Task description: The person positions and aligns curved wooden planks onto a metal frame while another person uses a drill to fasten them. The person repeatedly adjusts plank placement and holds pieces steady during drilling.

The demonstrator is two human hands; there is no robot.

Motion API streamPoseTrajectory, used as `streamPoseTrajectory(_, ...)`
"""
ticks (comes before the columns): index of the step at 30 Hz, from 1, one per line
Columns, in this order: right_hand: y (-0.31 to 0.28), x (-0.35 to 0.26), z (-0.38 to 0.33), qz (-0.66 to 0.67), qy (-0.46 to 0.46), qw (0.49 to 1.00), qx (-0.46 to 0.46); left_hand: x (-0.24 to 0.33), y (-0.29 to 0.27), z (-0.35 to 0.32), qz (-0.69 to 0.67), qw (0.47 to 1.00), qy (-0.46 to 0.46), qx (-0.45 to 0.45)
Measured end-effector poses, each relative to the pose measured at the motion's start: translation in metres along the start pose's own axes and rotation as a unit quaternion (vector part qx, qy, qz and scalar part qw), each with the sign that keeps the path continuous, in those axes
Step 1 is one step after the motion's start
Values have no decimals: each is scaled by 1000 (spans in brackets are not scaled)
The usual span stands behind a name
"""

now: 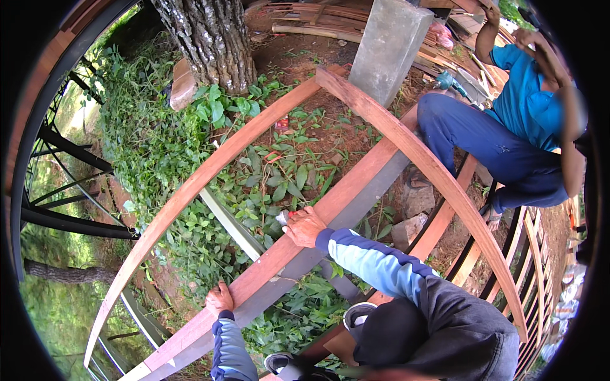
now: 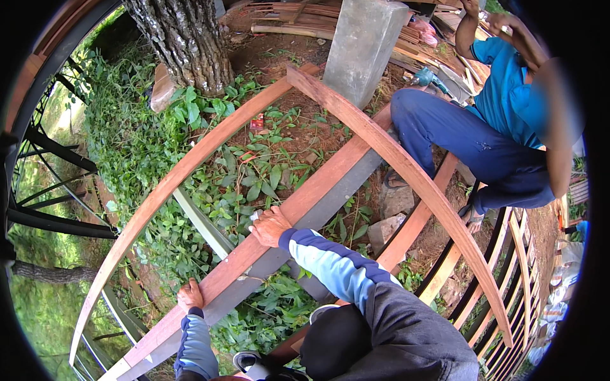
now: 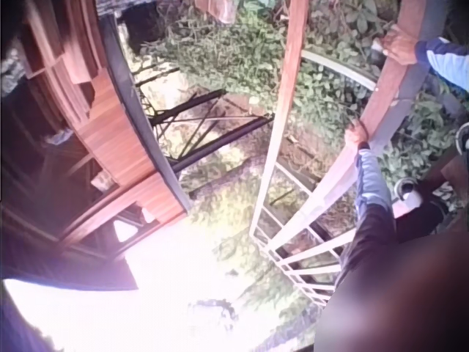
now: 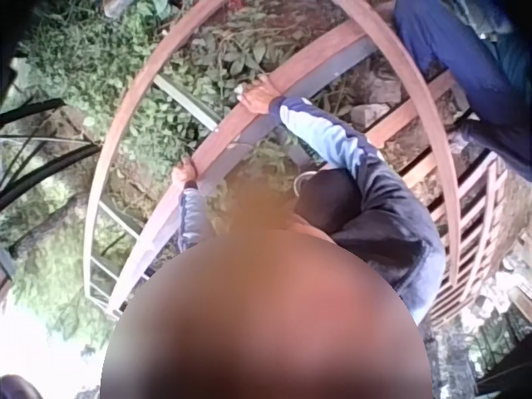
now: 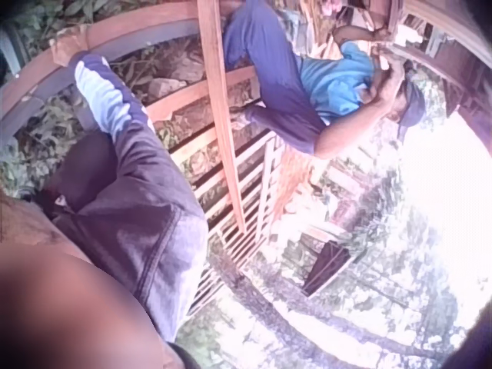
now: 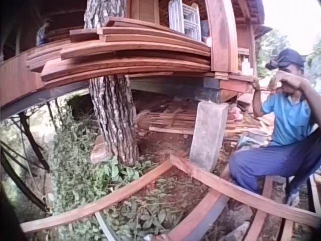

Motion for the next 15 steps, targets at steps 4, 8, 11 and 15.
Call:
streamPoseTrajectory(4, -4, 0, 0, -6, -7, 1000, 4, -2, 0, 2, 7, 1000, -5, -13)
streamPoseTrajectory(8, -6, 0, 1, -7, -11, 1000, 6, -2, 0, 1, 12, 1000, 5, -2)
streamPoseTrajectory(11, -5, 0, 1, -1, -8, 1000, -11, -1, 1, 1, 19, 1000, 3, -13)
streamPoseTrajectory(15, -4, 0, 2, -1, 4, 1000, -30, 0, 0, 2, 27, 999, 9, -25)
Point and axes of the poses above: each hand's wrist, its own z-axis towards the middle knuckle, its own y-axis out of the palm, x = y × z, the point moved 3 cm from there along z, towards the middle knuckle, and after that the axes turned 15 degrees about -z, right-handed, at the moved point
